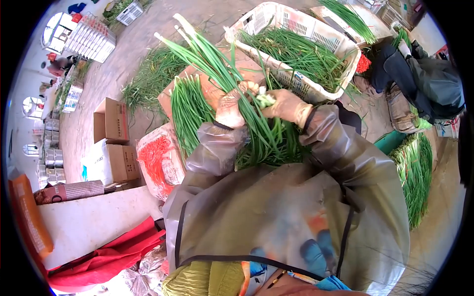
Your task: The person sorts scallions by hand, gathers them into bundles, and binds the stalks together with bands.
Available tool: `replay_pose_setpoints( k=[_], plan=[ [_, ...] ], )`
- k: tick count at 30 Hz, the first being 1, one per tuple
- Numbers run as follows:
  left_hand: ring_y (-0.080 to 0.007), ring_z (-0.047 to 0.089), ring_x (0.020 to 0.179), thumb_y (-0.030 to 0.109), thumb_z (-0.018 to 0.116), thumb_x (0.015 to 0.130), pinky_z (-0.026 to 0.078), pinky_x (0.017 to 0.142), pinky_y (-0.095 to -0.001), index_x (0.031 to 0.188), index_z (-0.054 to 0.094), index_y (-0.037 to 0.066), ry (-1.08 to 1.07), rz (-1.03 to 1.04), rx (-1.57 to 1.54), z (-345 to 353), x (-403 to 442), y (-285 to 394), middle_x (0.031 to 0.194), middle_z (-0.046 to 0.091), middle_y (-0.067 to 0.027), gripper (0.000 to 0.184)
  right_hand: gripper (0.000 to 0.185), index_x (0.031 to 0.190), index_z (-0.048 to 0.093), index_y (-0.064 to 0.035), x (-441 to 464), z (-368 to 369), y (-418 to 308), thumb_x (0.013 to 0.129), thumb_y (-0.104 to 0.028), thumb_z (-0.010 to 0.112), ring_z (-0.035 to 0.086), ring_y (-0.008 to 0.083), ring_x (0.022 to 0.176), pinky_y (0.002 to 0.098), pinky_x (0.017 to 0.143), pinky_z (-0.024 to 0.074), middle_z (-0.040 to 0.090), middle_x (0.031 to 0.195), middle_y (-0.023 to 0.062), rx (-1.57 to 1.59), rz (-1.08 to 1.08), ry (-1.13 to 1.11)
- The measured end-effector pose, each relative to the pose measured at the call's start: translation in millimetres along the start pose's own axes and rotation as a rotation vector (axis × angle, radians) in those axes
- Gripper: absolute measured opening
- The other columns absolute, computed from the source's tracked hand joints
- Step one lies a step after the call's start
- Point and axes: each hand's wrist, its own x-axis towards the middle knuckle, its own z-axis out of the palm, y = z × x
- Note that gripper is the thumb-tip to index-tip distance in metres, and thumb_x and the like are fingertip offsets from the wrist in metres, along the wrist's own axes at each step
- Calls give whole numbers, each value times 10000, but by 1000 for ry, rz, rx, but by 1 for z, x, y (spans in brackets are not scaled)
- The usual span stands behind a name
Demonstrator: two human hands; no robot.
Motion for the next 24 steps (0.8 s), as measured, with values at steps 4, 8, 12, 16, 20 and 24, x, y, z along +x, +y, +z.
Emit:
replay_pose_setpoints(
  k=[4, 8, 12, 16, 20, 24],
  plan=[
    [-181, 575, 723, 96, 593, 830, 495, 711, -318, 941, 576, -9, 44, -58, -145, -23, 3, 18, 824, 596, -60, 154, 413, 1013, 587, -12, 1, -28, 40, 691, -264, 651, 605, 241, 747, 313, 705, 470, 642, 851, 138, -179, 240, 140],
    [-113, 535, 593, 96, 653, 775, 425, 512, -215, 1120, 498, 43, 10, -122, 330, 5, -13, 68, 805, 617, -57, 383, 292, 963, 603, -33, -8, -81, 99, 729, -184, 690, 575, 104, 632, 249, 593, 475, 605, 722, 32, 537, 102, 379],
    [-88, 508, 597, 256, 670, 778, 404, 519, -195, 1024, 558, 17, -83, -188, 727, -23, -25, 66, 814, 613, -51, 361, 286, 940, 572, -20, -43, -122, 39, 775, -239, 656, 570, 115, 615, 229, 564, 514, 594, 774, 36, 866, -18, 478],
    [-95, 506, 578, 317, 657, 783, 409, 527, -208, 951, 572, 25, -94, -181, 681, -18, -44, 44, 813, 620, -58, 348, 312, 974, 563, -36, -26, -108, 19, 743, -216, 672, 588, 134, 666, 253, 625, 506, 609, 843, 71, 1002, -50, 286],
    [-100, 553, 620, 148, 667, 787, 421, 501, -204, 1048, 562, 37, -37, -269, 591, -16, -60, 20, 803, 632, -48, 302, 338, 964, 605, -20, 8, -62, -7, 715, -222, 710, 609, 165, 805, 301, 793, 477, 638, 898, 113, 658, -2, 268],
    [-124, 526, 603, 245, 648, 798, 429, 545, -236, 1064, 549, 46, 84, -280, 507, -28, -86, 8, 818, 623, -66, 347, 295, 969, 603, 17, 28, -42, 15, 727, -127, 688, 587, 133, 723, 256, 655, 465, 628, 817, 66, 607, -42, 269]
  ],
)
